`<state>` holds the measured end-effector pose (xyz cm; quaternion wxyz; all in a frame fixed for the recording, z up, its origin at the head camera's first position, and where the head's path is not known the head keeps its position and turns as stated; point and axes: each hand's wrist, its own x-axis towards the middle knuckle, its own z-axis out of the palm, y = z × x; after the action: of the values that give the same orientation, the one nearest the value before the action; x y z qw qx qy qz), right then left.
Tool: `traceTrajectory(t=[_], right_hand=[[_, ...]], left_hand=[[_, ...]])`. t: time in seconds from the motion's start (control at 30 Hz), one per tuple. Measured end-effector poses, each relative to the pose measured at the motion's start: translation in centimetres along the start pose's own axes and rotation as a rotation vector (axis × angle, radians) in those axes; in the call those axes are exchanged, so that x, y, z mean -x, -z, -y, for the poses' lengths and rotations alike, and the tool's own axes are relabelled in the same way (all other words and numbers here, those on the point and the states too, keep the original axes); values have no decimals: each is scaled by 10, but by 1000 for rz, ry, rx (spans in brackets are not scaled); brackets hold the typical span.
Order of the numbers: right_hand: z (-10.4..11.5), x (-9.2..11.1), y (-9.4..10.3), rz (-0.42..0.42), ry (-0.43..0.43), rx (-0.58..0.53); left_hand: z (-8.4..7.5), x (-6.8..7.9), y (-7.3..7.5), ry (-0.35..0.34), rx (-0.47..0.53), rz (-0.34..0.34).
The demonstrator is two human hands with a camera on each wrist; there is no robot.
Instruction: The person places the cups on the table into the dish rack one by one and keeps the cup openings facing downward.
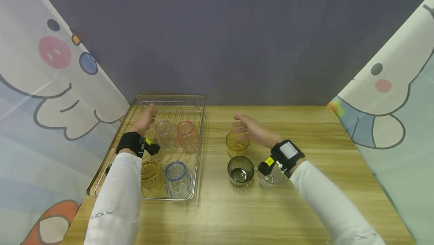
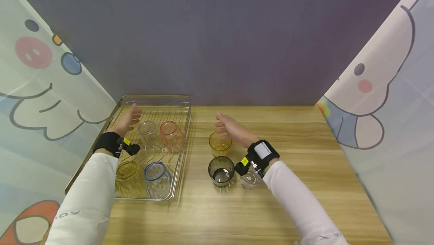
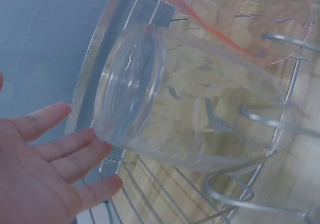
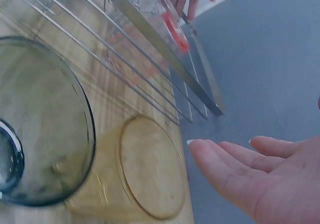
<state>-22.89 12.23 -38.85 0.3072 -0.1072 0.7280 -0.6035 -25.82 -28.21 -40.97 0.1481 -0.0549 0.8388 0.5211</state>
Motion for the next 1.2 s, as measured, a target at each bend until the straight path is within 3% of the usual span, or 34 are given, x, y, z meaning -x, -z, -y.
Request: traceTrajectory(t=[0.43, 0.63, 0.9, 1.2], right_hand=[[-1, 21, 44, -62, 62, 93], [4, 32, 59, -67, 72, 157], [13, 48, 67, -70, 46, 230], [12, 63, 64, -15, -41, 431]], left_hand=[[-14, 7, 15, -108, 54, -54], [-21, 13, 21, -140, 29, -53], [-41, 22, 22, -264, -14, -35], [-72, 36, 8, -371, -103, -18]])
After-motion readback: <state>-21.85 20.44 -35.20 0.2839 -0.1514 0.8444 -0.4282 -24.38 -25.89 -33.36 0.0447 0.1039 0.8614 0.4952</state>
